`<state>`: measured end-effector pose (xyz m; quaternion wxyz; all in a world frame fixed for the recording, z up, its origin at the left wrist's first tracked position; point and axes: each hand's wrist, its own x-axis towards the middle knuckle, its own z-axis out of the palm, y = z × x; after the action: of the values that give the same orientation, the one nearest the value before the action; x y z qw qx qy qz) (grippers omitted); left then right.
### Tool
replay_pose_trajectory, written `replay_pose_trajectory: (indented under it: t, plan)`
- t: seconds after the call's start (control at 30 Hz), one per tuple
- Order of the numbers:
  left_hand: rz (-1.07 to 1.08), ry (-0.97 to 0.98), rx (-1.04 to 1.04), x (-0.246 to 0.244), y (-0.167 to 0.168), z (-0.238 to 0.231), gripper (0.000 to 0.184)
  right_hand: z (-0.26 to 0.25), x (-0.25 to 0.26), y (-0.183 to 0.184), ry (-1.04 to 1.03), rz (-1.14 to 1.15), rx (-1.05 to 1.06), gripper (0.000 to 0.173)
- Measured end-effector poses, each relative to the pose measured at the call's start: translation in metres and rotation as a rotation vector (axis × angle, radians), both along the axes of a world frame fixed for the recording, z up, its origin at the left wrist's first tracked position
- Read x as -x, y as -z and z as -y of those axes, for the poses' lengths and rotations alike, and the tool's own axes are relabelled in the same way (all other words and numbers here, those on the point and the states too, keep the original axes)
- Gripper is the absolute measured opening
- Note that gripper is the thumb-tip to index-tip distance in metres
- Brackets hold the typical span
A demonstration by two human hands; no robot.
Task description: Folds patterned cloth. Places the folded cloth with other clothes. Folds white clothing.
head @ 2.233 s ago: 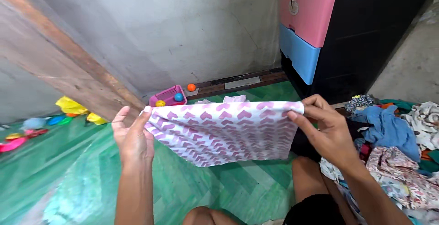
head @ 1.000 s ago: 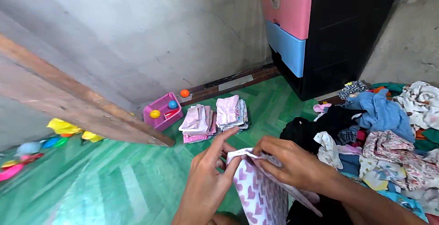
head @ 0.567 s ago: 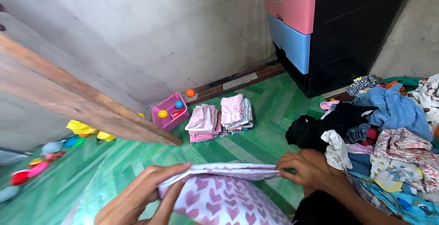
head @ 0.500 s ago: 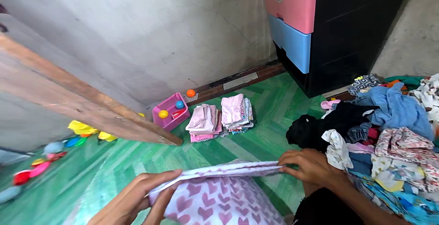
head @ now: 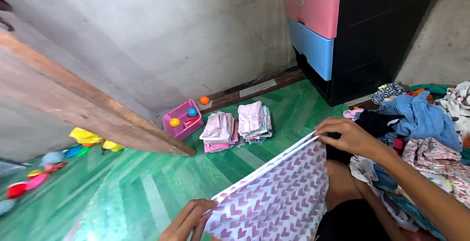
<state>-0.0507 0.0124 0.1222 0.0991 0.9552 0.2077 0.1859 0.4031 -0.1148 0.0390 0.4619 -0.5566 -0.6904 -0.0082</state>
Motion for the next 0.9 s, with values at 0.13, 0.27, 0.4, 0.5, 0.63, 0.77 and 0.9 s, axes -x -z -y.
replay_pose_trajectory:
  t: [0.13, 0.27, 0.4, 0.5, 0.63, 0.77, 0.9]
  plan:
    - [0.031, -0.059, -0.058, 0.0, -0.001, -0.001, 0.016, 0.001, -0.004, -0.019, 0.013, 0.02, -0.008, 0.017]
    - [0.004, -0.106, -0.088, -0.001, -0.003, -0.001, 0.016, 0.002, -0.006, -0.036, 0.07, 0.029, -0.027, 0.019]
    - [0.011, -0.136, -0.102, -0.006, 0.004, -0.007, 0.03, 0.003, -0.012, -0.05, 0.111, 0.03, -0.054, 0.016]
    - [0.075, -0.12, -0.124, -0.009, 0.013, -0.018, 0.036, 0.004, -0.012, -0.058, 0.14, 0.019, -0.075, 0.014]
    - [0.227, -0.157, -0.057, -0.012, 0.019, -0.03, 0.025, 0.004, -0.012, -0.06, 0.163, -0.061, -0.078, 0.01]
    - [0.433, -0.087, 0.173, -0.011, 0.017, -0.04, 0.017, 0.009, -0.016, -0.06, 0.111, -0.258, 0.01, 0.025]
    - [0.624, -0.095, 0.298, -0.025, 0.015, -0.033, 0.012, 0.014, -0.018, -0.06, 0.065, -0.313, 0.053, 0.031]
